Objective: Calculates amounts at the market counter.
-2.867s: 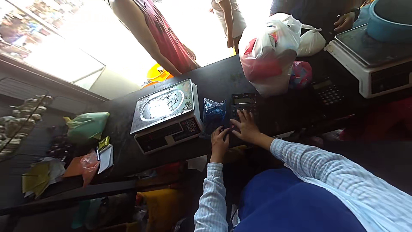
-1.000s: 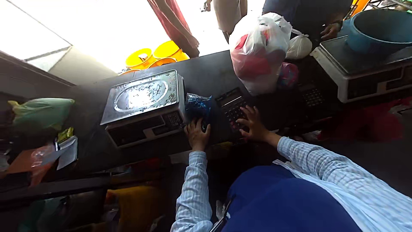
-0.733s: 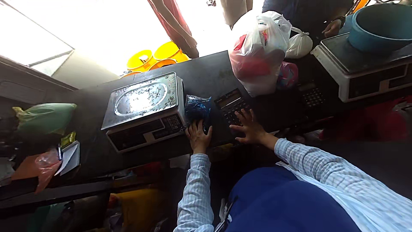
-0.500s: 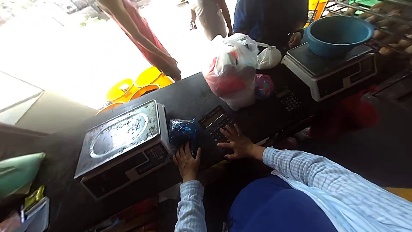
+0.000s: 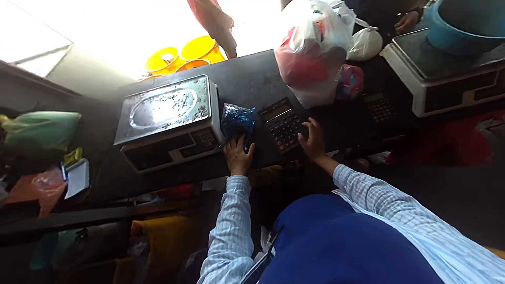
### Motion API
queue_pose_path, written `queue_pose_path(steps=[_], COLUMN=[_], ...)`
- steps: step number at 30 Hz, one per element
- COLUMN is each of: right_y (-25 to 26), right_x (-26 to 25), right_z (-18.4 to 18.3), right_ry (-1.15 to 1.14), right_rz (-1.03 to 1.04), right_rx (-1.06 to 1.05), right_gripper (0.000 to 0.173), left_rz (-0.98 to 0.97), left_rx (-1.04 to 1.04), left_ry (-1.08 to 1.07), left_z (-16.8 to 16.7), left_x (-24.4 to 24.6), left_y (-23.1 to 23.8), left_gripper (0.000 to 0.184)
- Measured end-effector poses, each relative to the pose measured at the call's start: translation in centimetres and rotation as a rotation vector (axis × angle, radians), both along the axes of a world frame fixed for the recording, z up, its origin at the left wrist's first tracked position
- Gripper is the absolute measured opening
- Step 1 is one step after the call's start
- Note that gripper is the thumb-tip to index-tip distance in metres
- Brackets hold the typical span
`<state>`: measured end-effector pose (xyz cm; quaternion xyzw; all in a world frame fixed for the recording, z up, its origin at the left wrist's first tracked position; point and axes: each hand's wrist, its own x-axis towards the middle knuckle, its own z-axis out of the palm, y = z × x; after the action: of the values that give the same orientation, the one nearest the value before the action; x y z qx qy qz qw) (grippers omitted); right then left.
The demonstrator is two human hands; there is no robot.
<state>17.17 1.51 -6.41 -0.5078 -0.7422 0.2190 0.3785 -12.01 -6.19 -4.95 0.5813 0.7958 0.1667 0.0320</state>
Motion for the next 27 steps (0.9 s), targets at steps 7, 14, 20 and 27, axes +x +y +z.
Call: queue_pose_path(steps=[7, 14, 20, 27], right_y=[-0.1, 0.9, 3.2, 2.9], right_x=[-1.0, -1.4, -1.2, -0.9], right_z=[-0.2, 1.2, 1.4, 1.0], right_ry=[-0.211, -0.208, -0.119, -0.093], right_rz=[0.105, 0.120, 0.125, 0.158], right_rx=[0.084, -0.020, -0.069, -0.038], right_gripper=[0.051, 0.062, 0.056, 0.048], left_rz=[-0.019, -0.052, -0.062, -0.047], left_rx=[0.046, 0.119, 0.126, 0.091], left_ry=[-0.037, 0.009, 0.015, 0.035], left_z=[-0.9, -0.9, -0.6, -0.4], left_x=[-0.7, -0.7, -0.4, -0.3], left_y=[0.3, 0.4, 0.4, 0.4], left_gripper=[0.058, 0.061, 0.060, 0.060])
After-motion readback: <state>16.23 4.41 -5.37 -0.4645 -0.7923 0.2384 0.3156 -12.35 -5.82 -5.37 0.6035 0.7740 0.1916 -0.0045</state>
